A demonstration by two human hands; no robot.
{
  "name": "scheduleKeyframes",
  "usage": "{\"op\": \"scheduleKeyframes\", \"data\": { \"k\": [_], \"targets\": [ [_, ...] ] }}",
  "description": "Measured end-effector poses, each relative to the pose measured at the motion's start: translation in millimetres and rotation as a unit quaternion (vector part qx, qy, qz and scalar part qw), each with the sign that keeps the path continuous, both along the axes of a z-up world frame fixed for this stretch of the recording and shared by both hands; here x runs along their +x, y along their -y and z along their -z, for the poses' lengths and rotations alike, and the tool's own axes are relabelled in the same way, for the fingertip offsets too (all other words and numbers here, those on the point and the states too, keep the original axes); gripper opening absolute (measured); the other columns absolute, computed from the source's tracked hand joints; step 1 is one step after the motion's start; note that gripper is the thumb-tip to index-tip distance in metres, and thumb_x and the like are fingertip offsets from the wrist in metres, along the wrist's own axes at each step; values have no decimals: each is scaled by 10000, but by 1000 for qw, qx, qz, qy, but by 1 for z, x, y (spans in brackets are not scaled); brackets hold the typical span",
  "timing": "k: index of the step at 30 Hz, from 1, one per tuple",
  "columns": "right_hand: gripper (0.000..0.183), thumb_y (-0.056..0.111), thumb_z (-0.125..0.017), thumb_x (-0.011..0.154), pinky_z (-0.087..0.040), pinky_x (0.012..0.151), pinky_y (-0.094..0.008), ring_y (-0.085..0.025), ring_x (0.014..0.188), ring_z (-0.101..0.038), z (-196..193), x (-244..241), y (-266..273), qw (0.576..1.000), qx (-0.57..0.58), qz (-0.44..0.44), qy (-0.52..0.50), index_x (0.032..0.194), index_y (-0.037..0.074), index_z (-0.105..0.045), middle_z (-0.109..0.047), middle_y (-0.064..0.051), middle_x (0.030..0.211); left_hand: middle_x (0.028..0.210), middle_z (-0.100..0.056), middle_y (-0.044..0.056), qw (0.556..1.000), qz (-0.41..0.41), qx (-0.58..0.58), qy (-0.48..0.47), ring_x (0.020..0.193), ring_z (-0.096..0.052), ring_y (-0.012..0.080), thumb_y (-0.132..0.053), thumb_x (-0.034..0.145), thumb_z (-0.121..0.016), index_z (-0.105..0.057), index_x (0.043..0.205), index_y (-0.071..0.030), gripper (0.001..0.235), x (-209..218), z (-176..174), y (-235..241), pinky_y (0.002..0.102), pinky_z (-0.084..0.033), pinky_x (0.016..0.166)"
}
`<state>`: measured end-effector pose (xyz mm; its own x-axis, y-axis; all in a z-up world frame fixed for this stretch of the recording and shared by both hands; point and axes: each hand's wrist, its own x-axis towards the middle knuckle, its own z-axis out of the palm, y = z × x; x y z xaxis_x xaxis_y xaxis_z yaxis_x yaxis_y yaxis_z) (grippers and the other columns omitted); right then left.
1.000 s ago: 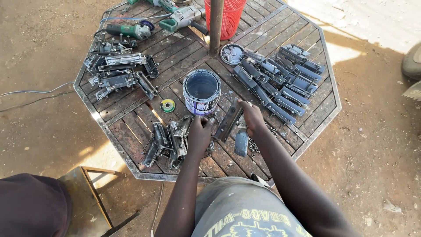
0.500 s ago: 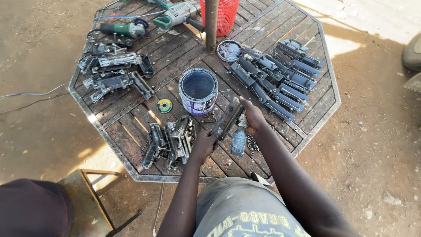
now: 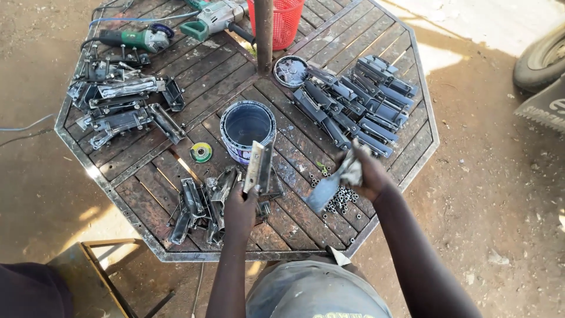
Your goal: Applying a grey sealant or putty to metal parts using a putty knife and smoothing it with a cloth.
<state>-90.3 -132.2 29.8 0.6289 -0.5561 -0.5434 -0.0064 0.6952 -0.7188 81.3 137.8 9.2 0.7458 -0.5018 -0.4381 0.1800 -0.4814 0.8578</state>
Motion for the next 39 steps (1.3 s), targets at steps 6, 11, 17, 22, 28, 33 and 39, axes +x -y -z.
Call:
{"op": "scheduleKeyframes", "data": {
  "k": [6,11,17,22,28,33,39],
  "targets": [
    [633,673,-698,892,-613,549,-389,-250,625,-707,55,-7,-12,986,82,48,-135,863,43,-652,-694,-121,758,888,-705,197,994,-97,53,23,757,-633,220,-273,1135,-445,-396,1542,84,544,39,41,-15,475,-520,716],
    [351,307,-751,918,-590,549,-370,-219,595,-690,7,13,-29,980,17,-15,-197,870,-33,-674,-690,-115,740,889,-702,152,990,-124,67,-12,847,-684,246,-275,1140,-390,-303,1580,87,576,49,38,-30,551,-549,800],
    [138,28,-854,748,-578,494,-319,-202,569,-695,-25,59,-25,980,-102,-121,-120,774,-7,-723,-686,-96,661,804,-670,135,989,-139,53,-1,772,-637,238,-244,1138,-443,-459,1354,39,356,82,65,-18,501,-505,743],
    [224,168,-865,757,-584,627,-318,-123,651,-658,-50,134,-12,943,-225,-191,-154,930,44,-796,-732,-31,758,686,-623,83,986,-163,16,11,581,-492,158,-229,1128,-478,-618,979,-83,252,99,39,8,415,-413,601],
    [369,340,-758,851,-559,845,-516,-430,1032,-694,-19,234,10,765,-504,-334,-223,1125,92,-738,-749,-159,1086,889,-655,230,977,-213,-11,22,872,-624,247,-251,1121,-524,-612,984,6,305,127,34,21,500,-420,723],
    [297,234,-644,929,-607,828,-518,-400,949,-728,11,298,8,639,-578,-449,-235,1144,48,-731,-741,-164,1073,714,-568,66,965,-260,-33,-3,708,-487,127,-282,1110,-549,-622,881,-68,322,128,24,26,359,-425,658],
    [287,246,-672,888,-626,769,-477,-342,889,-738,58,310,10,544,-614,-501,-277,1135,117,-742,-720,-95,1022,702,-523,48,953,-287,-80,-53,688,-453,114,-240,1108,-549,-620,864,-69,306,127,66,10,318,-402,636]
  ]
}}
